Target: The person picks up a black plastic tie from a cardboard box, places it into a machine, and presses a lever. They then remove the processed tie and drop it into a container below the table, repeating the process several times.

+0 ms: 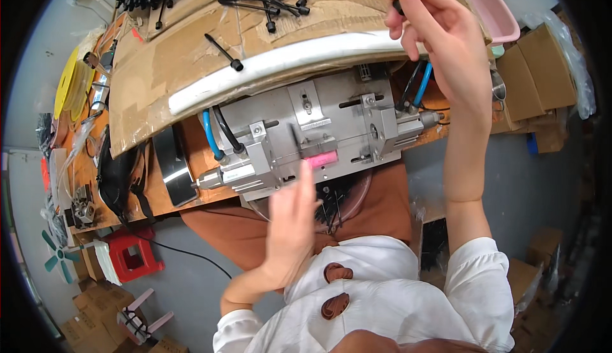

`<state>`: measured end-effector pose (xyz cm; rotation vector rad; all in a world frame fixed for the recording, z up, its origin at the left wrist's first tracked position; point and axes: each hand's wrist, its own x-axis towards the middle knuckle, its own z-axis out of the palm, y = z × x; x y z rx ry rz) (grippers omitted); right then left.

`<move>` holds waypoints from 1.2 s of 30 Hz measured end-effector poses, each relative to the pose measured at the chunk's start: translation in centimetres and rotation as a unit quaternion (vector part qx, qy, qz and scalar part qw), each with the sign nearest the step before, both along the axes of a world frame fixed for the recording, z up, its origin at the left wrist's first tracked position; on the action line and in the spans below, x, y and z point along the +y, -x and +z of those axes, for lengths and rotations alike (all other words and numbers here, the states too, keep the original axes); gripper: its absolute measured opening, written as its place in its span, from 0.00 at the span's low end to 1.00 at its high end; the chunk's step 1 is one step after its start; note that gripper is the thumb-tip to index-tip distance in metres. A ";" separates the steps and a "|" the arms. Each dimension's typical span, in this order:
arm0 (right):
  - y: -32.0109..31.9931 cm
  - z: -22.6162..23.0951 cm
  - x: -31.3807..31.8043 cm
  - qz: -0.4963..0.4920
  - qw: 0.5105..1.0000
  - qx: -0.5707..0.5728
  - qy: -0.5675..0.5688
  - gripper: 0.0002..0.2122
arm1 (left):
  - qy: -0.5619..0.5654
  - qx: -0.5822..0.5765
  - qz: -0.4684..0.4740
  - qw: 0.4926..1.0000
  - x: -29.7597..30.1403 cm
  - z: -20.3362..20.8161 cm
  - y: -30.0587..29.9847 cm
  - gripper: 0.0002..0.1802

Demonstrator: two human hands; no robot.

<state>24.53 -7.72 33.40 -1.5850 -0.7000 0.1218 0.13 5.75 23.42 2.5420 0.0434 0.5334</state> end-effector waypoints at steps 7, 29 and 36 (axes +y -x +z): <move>3.8 -1.1 -2.4 0.021 0.991 0.026 -0.128 0.09 | -0.130 0.064 0.022 0.989 -3.4 -2.8 -1.4 0.38; 15.1 -14.5 -0.6 0.038 0.940 -0.267 0.209 0.31 | -0.032 -0.047 0.041 0.998 9.5 7.6 -12.1 0.07; 7.6 -6.7 0.1 -0.029 0.840 -0.495 0.221 0.24 | -0.049 -0.141 0.100 0.984 2.6 3.3 -4.0 0.29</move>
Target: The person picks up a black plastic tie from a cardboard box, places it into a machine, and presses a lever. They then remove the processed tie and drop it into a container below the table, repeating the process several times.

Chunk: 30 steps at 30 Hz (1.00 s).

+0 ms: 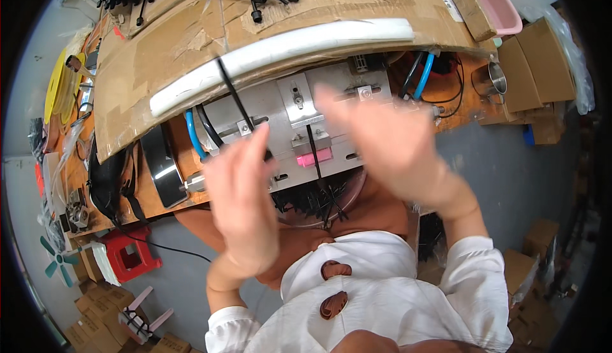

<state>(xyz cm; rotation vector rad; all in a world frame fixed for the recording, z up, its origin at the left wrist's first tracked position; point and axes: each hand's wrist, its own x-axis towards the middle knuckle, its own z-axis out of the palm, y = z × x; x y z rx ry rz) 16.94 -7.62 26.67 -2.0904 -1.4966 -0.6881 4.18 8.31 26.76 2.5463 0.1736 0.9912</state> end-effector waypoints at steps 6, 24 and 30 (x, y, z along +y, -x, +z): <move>-15.4 5.8 9.1 -0.037 0.979 -0.052 0.196 0.08 | -0.007 0.211 -0.103 0.972 -4.8 -4.9 3.4 0.38; 7.9 -6.0 -2.2 0.006 0.962 0.263 -0.069 0.29 | -0.153 -0.047 0.000 0.987 5.2 2.8 -11.9 0.15; 7.8 -8.0 -0.8 0.007 0.965 0.261 -0.019 0.28 | -0.038 0.227 0.037 0.973 6.2 5.8 -15.2 0.10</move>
